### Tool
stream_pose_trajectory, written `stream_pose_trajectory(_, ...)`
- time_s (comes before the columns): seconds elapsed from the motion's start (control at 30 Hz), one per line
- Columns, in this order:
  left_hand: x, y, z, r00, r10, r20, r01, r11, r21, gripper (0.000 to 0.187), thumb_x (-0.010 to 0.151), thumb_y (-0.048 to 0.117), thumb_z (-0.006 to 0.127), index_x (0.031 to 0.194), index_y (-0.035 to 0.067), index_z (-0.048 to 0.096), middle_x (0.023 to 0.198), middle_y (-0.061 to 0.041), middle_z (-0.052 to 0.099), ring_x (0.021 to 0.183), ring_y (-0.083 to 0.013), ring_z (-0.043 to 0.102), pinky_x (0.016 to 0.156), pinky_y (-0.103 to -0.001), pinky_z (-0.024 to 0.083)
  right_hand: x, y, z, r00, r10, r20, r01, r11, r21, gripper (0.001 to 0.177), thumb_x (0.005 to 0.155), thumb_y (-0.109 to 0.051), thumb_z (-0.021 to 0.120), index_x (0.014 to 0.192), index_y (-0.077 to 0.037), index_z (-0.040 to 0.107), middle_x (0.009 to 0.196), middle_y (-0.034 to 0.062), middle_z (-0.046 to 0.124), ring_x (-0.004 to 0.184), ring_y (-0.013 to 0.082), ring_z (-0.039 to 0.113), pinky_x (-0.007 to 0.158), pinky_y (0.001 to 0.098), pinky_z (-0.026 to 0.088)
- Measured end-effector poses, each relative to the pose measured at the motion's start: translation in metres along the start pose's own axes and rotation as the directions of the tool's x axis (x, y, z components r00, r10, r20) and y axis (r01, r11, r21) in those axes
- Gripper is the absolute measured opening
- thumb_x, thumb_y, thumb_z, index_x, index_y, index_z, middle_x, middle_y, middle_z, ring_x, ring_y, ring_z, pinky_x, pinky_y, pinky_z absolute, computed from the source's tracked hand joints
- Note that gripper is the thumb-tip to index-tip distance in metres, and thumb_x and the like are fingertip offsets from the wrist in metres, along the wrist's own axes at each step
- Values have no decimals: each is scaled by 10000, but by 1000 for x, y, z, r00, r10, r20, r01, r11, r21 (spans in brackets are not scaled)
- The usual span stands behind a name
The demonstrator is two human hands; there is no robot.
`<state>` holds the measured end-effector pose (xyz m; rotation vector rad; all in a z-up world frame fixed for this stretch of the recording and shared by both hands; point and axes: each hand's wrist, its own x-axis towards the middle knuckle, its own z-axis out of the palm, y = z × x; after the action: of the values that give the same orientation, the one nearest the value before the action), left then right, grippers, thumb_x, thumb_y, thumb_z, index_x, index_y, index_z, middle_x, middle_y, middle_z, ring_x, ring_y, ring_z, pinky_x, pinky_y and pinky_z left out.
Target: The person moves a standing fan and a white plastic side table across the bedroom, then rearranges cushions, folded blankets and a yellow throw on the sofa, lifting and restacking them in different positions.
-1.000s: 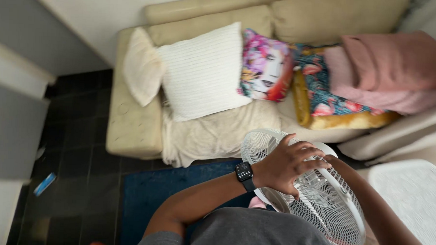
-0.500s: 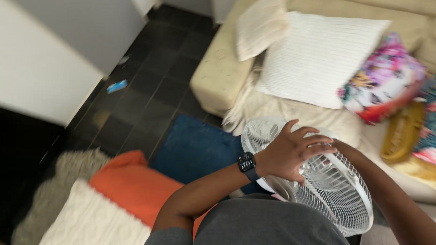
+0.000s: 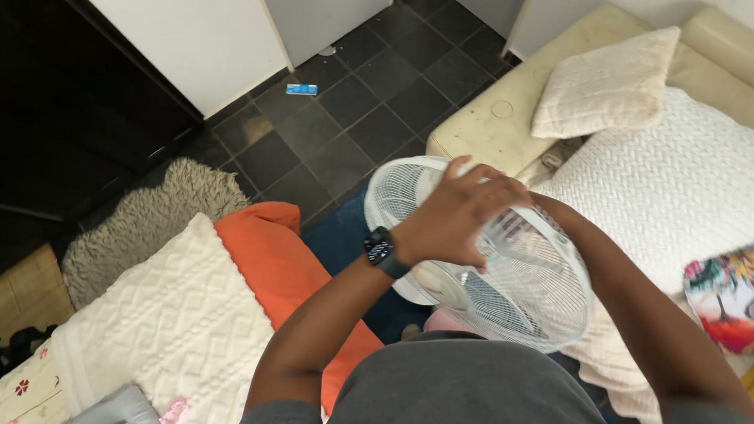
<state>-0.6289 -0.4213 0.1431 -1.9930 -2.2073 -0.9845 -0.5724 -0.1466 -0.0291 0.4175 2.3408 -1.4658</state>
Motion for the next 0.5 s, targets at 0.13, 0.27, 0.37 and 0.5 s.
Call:
stream_pose_trajectory(0.13, -4, -50, -36, 997, -57, -60, 64, 992, 112, 1045, 366, 351, 955, 1330, 189, 586, 1401, -31, 613, 1350, -269, 513, 1199, -655, 246, 88, -29, 0, 996, -44, 72, 48, 998, -45, 305, 965, -134, 561, 1215, 5, 667, 974, 195, 770, 767, 256, 763, 667, 352, 616)
stream_pose_trajectory(0.27, -3, -100, -60, 974, -188, -123, 204, 970, 130, 1045, 393, 304, 946, 1363, 180, 580, 1368, -40, 632, 1355, -277, 527, 1206, -652, 253, 180, -62, 6, 972, -95, 214, 124, 985, -123, 302, 965, -142, 566, 1208, 4, 672, 974, 190, 771, 772, 253, 762, 672, 351, 615)
stream_pose_trajectory(0.37, 6, -140, -86, 948, -276, -162, 301, 940, 161, 1009, 429, 261, 946, 1369, 194, 587, 1337, -36, 654, 1360, -273, 545, 1226, -635, 259, 252, -104, 15, 933, -168, 319, 226, 962, -155, 299, 965, -148, 570, 1202, 3, 675, 974, 186, 771, 775, 250, 762, 677, 351, 614)
stream_pose_trajectory(0.5, 12, -184, -101, 915, -348, -205, 383, 909, 163, 1010, 448, 270, 954, 1383, 198, 577, 1340, -6, 668, 1381, -281, 533, 1225, -627, 255, 320, -137, 17, 906, -166, 389, 239, 960, -147, 296, 966, -155, 576, 1194, 1, 680, 974, 181, 772, 780, 247, 761, 682, 351, 612)
